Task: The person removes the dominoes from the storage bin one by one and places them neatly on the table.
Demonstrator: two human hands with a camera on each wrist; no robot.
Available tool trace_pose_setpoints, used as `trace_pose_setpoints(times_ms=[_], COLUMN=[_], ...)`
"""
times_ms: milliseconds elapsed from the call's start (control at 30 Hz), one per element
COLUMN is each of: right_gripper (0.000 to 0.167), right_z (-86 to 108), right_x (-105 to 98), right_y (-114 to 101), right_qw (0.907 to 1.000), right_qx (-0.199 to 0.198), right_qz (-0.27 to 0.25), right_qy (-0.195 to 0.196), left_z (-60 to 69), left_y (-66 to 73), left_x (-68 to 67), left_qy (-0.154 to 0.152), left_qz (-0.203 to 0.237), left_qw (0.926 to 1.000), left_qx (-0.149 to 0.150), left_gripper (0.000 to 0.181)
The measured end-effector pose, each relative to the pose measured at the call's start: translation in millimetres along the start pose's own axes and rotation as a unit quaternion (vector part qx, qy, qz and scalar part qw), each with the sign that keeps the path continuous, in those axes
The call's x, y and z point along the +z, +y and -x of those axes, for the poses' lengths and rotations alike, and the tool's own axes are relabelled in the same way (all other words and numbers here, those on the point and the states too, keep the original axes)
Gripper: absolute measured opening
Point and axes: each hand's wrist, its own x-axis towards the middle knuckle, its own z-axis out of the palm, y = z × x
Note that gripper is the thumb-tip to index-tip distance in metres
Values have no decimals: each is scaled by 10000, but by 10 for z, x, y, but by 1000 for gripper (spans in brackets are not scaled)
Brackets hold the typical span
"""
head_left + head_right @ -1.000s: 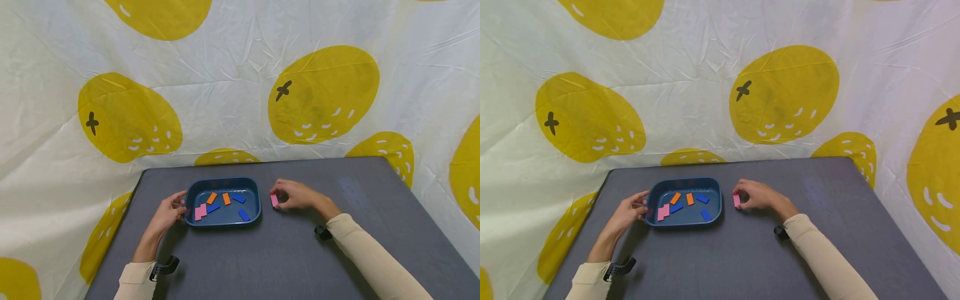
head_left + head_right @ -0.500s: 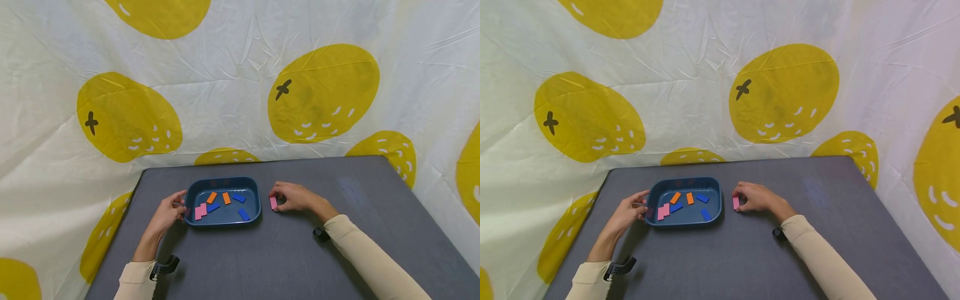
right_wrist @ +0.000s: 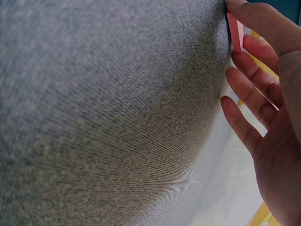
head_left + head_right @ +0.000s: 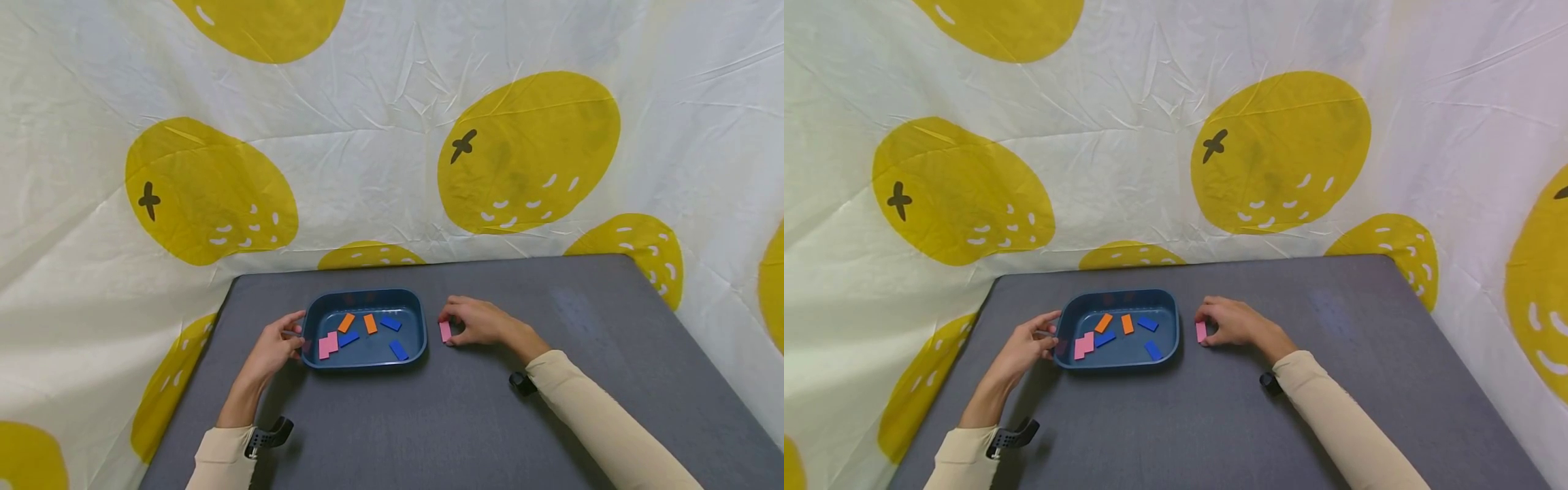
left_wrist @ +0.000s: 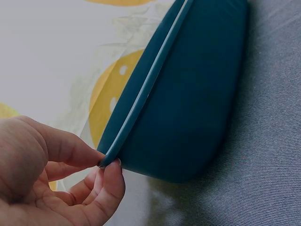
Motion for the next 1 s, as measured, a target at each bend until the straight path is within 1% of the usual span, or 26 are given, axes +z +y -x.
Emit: trace_pose_setpoints(times_ms=[200,400,600,867,1000], right_gripper=[39,38,39,41,41], right_z=[-12,-25,-18,-13,-45], right_x=[3,22,10,-125,-231], right_y=[-7,6,1,-25,-55], right_qw=[9998,9999,9999,9998,9996], right_qx=[179,138,103,174,72], right_qz=[69,94,103,-45,-271], right_qy=[-54,-20,-39,57,63], left_z=[-7,-4,-6,-8,-9], left_y=[0,-8,-16,-15,-11], left_x=[-5,-11,-11,-13,-18], left_qy=[-22,-35,-49,-82,-80], left_qz=[-37,-27,41,56,34], left_qw=[10000,9999,9999,9999,9999], left_qx=[77,122,105,57,85], left_gripper=[55,55,55,55,55])
